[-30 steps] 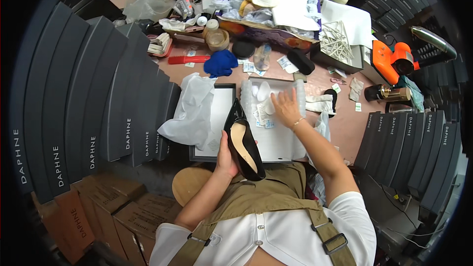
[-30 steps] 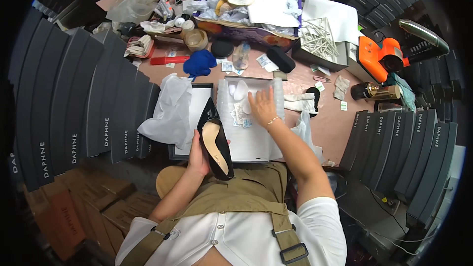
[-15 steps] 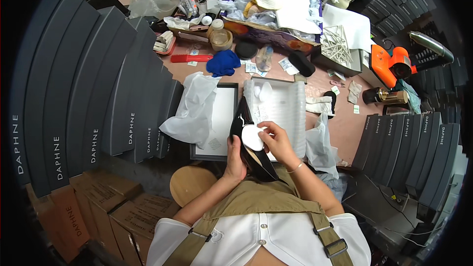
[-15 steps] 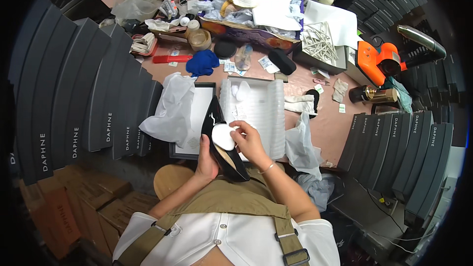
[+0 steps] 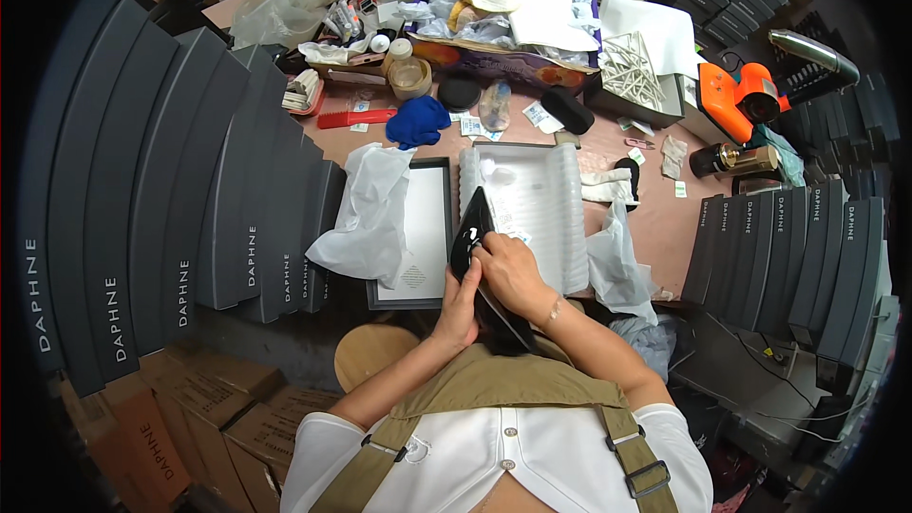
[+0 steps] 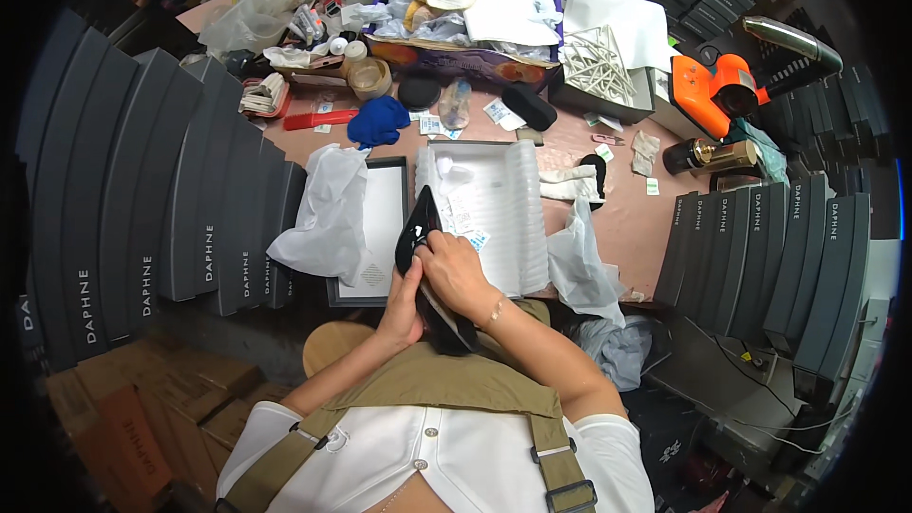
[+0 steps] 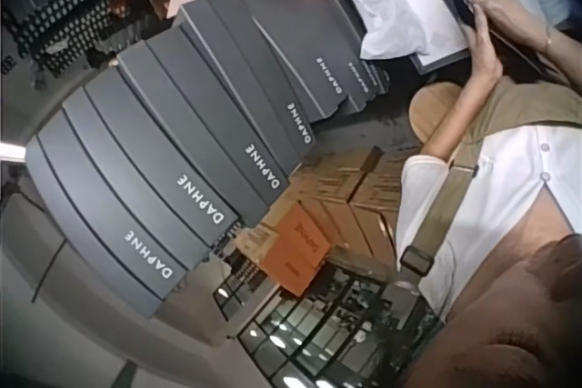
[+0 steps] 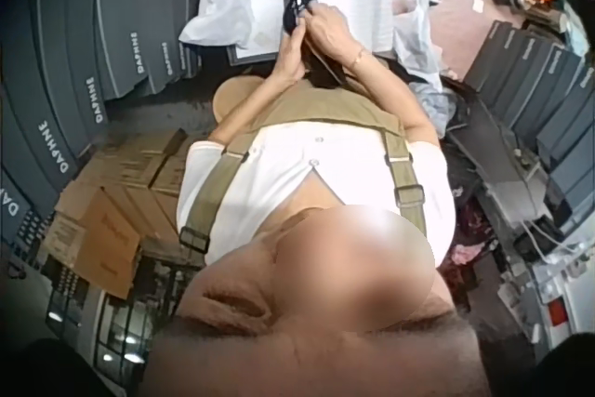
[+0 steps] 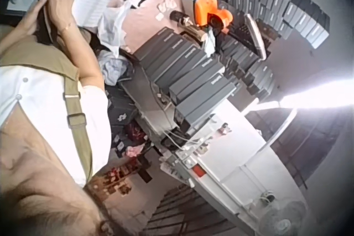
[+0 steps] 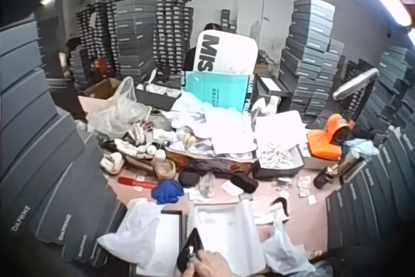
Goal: Inspecting, cleaning, and packaging a pair of black high-heeled shoes into a box.
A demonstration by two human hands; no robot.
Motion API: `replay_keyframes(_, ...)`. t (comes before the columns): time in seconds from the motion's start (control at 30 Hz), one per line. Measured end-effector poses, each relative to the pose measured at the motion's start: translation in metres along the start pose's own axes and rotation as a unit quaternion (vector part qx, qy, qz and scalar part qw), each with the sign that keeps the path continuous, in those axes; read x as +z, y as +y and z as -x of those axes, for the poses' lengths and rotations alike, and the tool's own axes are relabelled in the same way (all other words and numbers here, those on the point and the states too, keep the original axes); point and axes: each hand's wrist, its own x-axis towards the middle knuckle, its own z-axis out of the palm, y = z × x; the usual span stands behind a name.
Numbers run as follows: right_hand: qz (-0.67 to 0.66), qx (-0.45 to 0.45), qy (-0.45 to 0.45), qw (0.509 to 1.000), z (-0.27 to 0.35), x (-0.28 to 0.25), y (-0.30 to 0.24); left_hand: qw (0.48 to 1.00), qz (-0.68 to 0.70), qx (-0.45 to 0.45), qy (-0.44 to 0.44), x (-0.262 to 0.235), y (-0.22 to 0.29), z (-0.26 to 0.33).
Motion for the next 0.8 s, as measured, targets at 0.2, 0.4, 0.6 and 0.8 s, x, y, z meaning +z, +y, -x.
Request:
replay_keyframes(0.2, -0.173, 0.117, 0.048, 0.977, -0.036, -0.008, 0.060, 0.987, 0.078, -0.115, 0.083, -0.025, 0.011, -0.005)
replay_keyframes(0.4, 0.089, 0.001, -0.029, 0.996, -0.078, 0.057, 0.145, 0.984, 0.058, -0.151, 0.073, -0.016, 0.025, -0.010)
replay_keyframes(0.6, -0.358, 0.167, 0.085, 0.915, -0.032, -0.011, 0.085, 0.976, 0.178, -0.107, 0.067, -0.034, 0.012, -0.027)
replay_keyframes(0.8, -0.152, 0.082, 0.034, 0.984, -0.023, -0.001, 0.014, 0.996, 0.028, -0.004, 0.088, 0.006, 0.004, -0.011)
